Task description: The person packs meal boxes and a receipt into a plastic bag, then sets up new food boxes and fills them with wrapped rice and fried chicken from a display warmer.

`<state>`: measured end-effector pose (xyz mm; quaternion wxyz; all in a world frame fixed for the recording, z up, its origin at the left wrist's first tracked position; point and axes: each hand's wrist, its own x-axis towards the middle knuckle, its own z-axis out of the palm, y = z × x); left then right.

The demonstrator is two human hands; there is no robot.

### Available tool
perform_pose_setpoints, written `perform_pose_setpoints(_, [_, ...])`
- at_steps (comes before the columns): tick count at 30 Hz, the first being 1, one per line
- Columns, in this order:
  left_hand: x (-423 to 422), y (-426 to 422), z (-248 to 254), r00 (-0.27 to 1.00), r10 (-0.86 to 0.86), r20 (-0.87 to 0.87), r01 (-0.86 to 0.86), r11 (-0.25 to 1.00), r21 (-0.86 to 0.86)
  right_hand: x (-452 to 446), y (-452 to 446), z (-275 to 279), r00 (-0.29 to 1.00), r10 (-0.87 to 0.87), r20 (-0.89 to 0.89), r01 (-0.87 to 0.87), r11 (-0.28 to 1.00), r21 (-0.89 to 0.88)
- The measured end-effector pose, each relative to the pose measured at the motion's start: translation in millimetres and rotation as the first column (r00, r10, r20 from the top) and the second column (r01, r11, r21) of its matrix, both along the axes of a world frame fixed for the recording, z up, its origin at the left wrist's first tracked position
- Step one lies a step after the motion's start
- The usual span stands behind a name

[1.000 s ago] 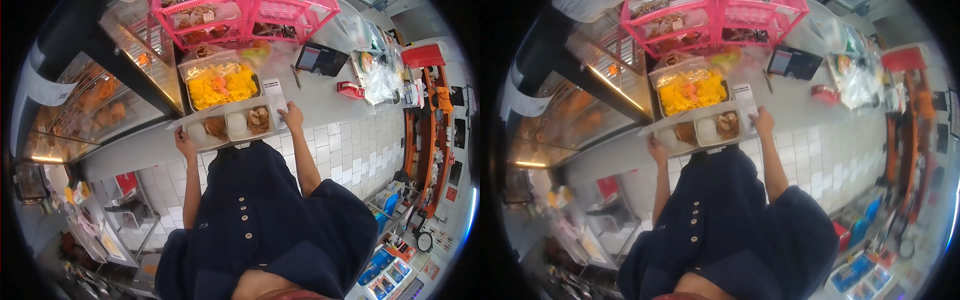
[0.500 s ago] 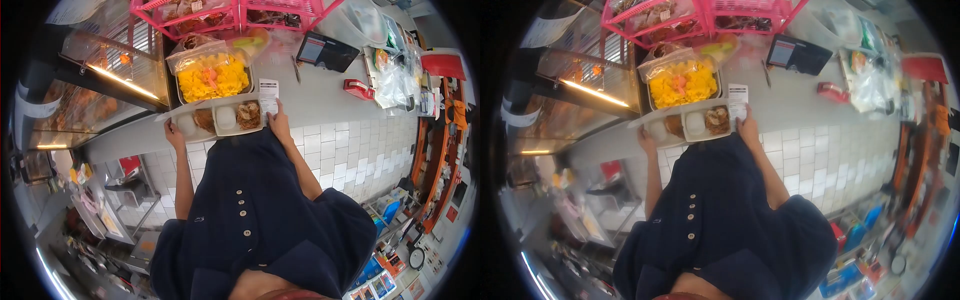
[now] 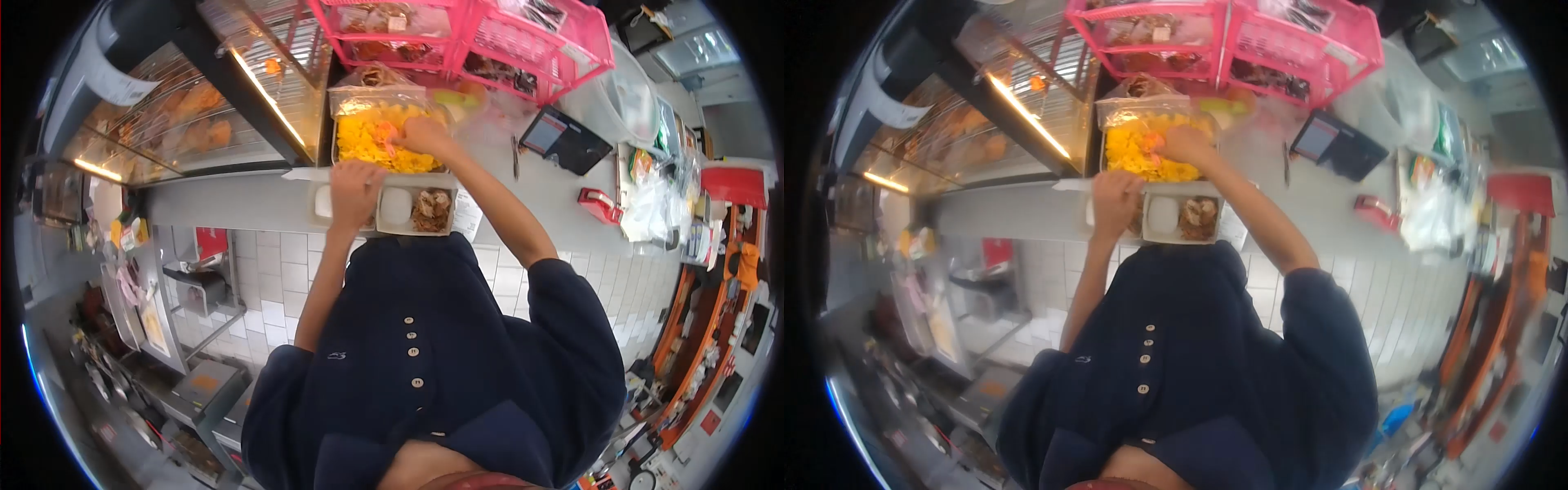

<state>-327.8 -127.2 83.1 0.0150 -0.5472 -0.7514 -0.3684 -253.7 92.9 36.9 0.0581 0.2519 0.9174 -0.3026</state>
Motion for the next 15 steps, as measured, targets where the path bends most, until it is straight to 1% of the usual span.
perform_pose_setpoints(1, [2.6, -0.3, -4.9, 1.000, 0.016, -0.008, -0.016, 1.000, 0.019, -9.8, -12.2, 0.8, 0.998, -0.010, 0.065, 0.007, 0.998, 0.056])
perform_pose_setpoints(2, [6.0, -3.2, -5.4, 0.999, 0.019, 0.050, -0.011, 0.985, -0.171, -17.6, -18.6, 1.3, 0.992, -0.025, 0.126, 0.011, 0.993, 0.116])
perform_pose_setpoints(3, [8.2, -6.6, -6.6, 0.993, 0.037, 0.111, 0.005, 0.935, -0.355, -22.5, -20.7, 2.0, 0.993, -0.009, 0.119, -0.007, 0.991, 0.136])
perform_pose_setpoints(5, [16.4, -12.9, -1.1, 0.993, 0.055, 0.102, -0.022, 0.953, -0.303, -27.8, -19.5, -3.4, 0.996, -0.015, 0.088, 0.000, 0.987, 0.163])
perform_pose_setpoints(6, [20.8, -15.2, -0.5, 0.994, 0.056, 0.097, -0.028, 0.963, -0.269, -31.2, -15.0, -8.8, 0.995, 0.020, 0.096, -0.037, 0.983, 0.177])
perform_pose_setpoints(7, [25.4, -17.3, -7.6, 0.997, 0.075, 0.017, -0.069, 0.971, -0.230, -31.3, -9.8, -18.1, 1.000, 0.022, 0.015, -0.025, 0.960, 0.280])
perform_pose_setpoints(8, [29.2, -20.8, -11.7, 0.994, 0.107, 0.035, -0.097, 0.969, -0.225, -28.8, -8.5, -18.2, 0.997, 0.030, -0.065, -0.004, 0.929, 0.370])
perform_pose_setpoints(9, [32.2, -23.6, -16.0, 0.995, 0.098, 0.021, -0.093, 0.978, -0.185, -26.3, -4.5, -17.7, 0.997, 0.059, -0.048, -0.037, 0.926, 0.375])
perform_pose_setpoints(10, [34.4, -26.6, -18.8, 0.996, 0.086, 0.003, -0.084, 0.986, -0.146, -24.7, -3.4, -4.7, 1.000, 0.014, -0.018, -0.004, 0.877, 0.480])
perform_pose_setpoints(11, [34.5, -28.5, -19.1, 0.994, 0.105, 0.017, -0.102, 0.984, -0.146, -23.3, -2.9, 1.7, 0.999, -0.035, 0.002, 0.028, 0.815, 0.579])
perform_pose_setpoints(12, [33.0, -29.6, -19.2, 0.996, 0.087, 0.026, -0.081, 0.984, -0.161, -24.5, 0.7, -0.8, 1.000, -0.021, 0.013, 0.009, 0.815, 0.580])
perform_pose_setpoints(14, [34.8, -33.7, -19.3, 0.997, 0.065, 0.040, -0.057, 0.983, -0.177, -28.7, 7.0, -9.5, 0.995, 0.073, -0.063, -0.029, 0.853, 0.521])
perform_pose_setpoints(15, [34.6, -33.2, -19.0, 0.997, 0.060, 0.041, -0.052, 0.981, -0.186, -31.9, 3.3, -16.1, 0.995, -0.029, -0.099, 0.066, 0.914, 0.401])
